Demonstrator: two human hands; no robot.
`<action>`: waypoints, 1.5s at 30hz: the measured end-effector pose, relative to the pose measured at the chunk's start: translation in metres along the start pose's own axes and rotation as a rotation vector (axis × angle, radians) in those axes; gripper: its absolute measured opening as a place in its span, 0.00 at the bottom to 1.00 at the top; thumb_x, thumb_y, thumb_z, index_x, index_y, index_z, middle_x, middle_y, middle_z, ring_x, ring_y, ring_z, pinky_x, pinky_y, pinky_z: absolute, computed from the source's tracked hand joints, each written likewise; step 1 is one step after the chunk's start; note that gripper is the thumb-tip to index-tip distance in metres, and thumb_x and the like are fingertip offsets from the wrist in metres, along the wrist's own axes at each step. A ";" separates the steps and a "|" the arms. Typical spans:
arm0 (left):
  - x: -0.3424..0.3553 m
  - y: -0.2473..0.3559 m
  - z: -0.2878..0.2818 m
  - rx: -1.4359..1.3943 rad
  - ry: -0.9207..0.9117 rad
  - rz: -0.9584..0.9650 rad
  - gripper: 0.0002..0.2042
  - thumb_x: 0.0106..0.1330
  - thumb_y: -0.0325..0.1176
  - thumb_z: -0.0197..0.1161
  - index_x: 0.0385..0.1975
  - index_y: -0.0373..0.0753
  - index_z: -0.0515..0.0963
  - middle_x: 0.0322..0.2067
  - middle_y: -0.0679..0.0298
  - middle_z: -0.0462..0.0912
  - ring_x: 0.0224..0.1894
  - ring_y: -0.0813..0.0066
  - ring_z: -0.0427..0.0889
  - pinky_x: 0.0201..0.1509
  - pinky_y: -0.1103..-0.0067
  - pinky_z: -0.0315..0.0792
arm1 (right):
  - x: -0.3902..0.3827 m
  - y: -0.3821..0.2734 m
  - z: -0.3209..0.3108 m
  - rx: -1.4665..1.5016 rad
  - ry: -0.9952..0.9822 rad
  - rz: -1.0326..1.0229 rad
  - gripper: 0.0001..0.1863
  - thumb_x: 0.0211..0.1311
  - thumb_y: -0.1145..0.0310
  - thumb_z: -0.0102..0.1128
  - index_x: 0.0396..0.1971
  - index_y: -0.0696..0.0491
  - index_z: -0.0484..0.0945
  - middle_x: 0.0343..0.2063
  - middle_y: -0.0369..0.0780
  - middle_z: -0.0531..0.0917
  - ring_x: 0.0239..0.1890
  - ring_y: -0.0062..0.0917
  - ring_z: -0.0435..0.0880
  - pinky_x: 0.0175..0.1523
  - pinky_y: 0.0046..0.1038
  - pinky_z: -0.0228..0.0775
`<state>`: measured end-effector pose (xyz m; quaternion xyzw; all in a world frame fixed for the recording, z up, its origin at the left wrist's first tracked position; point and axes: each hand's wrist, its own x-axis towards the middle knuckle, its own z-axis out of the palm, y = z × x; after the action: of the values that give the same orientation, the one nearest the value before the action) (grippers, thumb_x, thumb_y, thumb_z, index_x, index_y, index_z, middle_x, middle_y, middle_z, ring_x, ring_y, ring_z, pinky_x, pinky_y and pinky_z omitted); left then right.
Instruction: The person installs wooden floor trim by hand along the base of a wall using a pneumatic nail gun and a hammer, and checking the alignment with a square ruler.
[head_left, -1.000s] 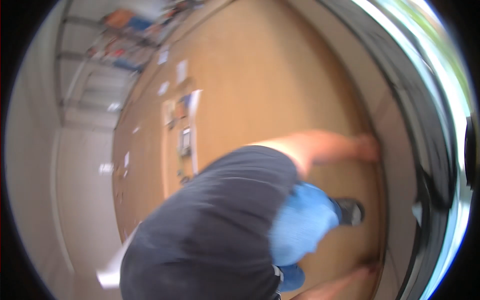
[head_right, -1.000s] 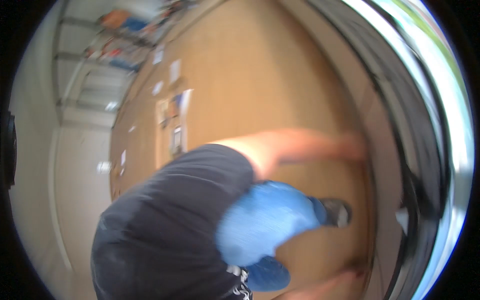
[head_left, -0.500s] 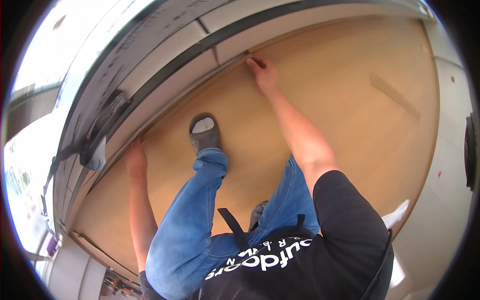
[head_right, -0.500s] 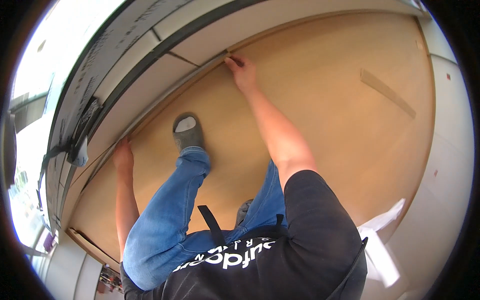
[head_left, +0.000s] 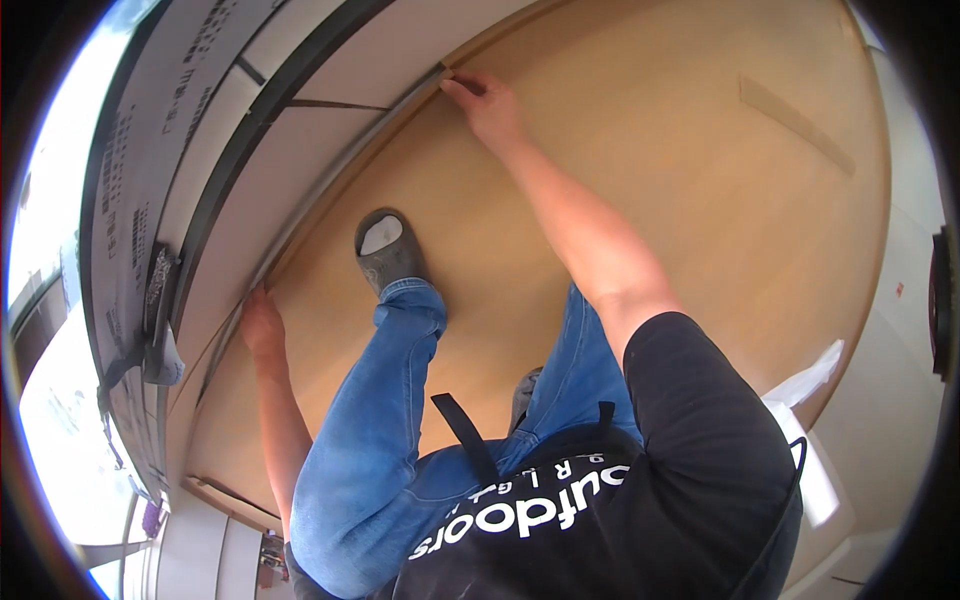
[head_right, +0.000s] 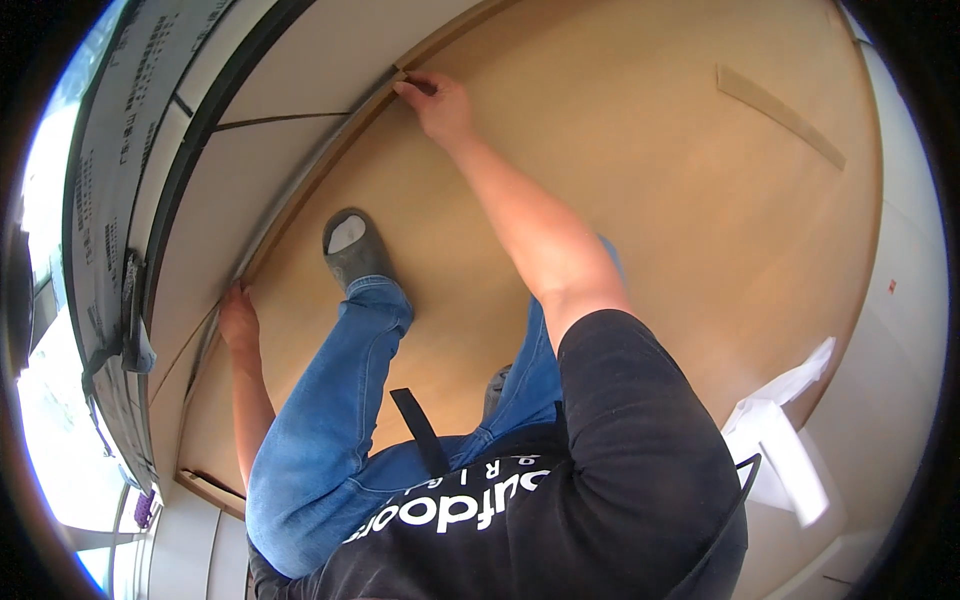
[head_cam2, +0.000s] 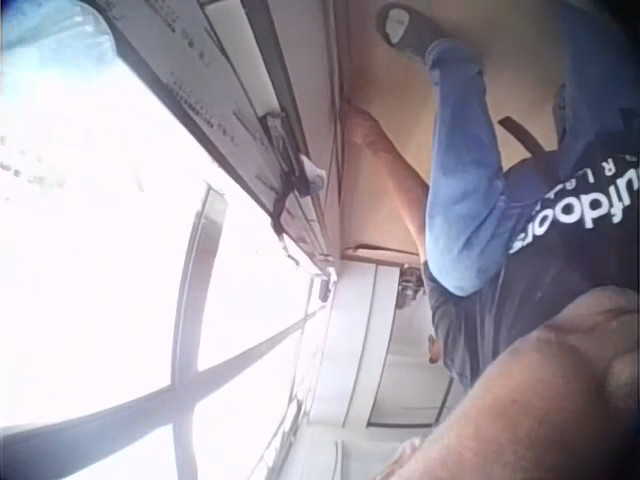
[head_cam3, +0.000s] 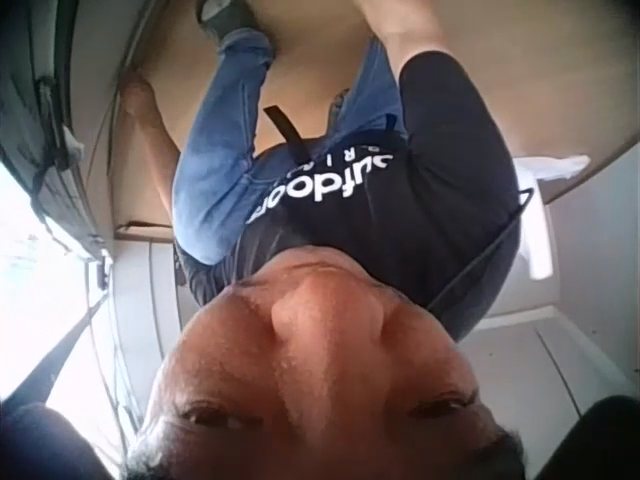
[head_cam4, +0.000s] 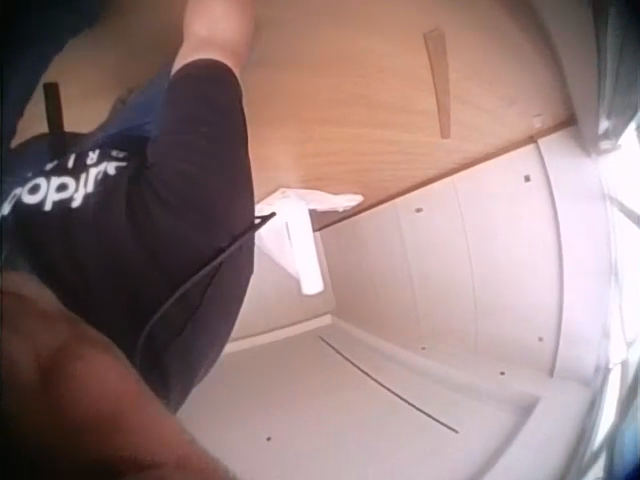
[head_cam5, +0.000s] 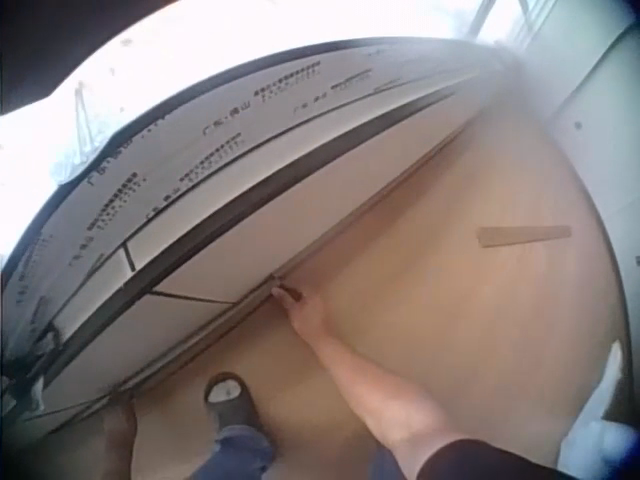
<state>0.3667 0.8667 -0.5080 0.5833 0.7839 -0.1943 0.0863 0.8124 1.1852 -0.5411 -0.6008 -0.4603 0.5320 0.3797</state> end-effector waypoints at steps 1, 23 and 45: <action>-0.002 0.002 0.001 0.005 -0.005 0.008 0.17 0.77 0.40 0.53 0.60 0.43 0.74 0.52 0.52 0.82 0.51 0.48 0.82 0.53 0.59 0.78 | 0.000 0.001 0.000 0.044 -0.001 0.006 0.21 0.63 0.59 0.72 0.48 0.60 0.85 0.40 0.45 0.89 0.43 0.26 0.86 0.51 0.28 0.77; 0.036 0.006 -0.042 -0.425 0.069 -0.212 0.15 0.73 0.44 0.54 0.53 0.50 0.81 0.53 0.59 0.82 0.57 0.55 0.79 0.60 0.60 0.75 | 0.051 0.049 -0.030 -0.162 -0.150 -0.098 0.28 0.72 0.50 0.61 0.59 0.59 0.77 0.58 0.42 0.81 0.59 0.27 0.78 0.65 0.28 0.68; -0.024 -0.061 0.067 -1.491 0.202 -0.956 0.19 0.75 0.41 0.51 0.58 0.34 0.74 0.54 0.49 0.79 0.57 0.50 0.78 0.63 0.60 0.70 | -0.013 0.050 -0.005 0.085 -0.242 0.219 0.32 0.76 0.57 0.56 0.70 0.62 0.62 0.70 0.48 0.67 0.71 0.37 0.66 0.76 0.37 0.56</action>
<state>0.3102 0.8038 -0.5483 0.0005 0.8699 0.4035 0.2837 0.8251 1.1585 -0.5843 -0.5623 -0.4117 0.6576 0.2861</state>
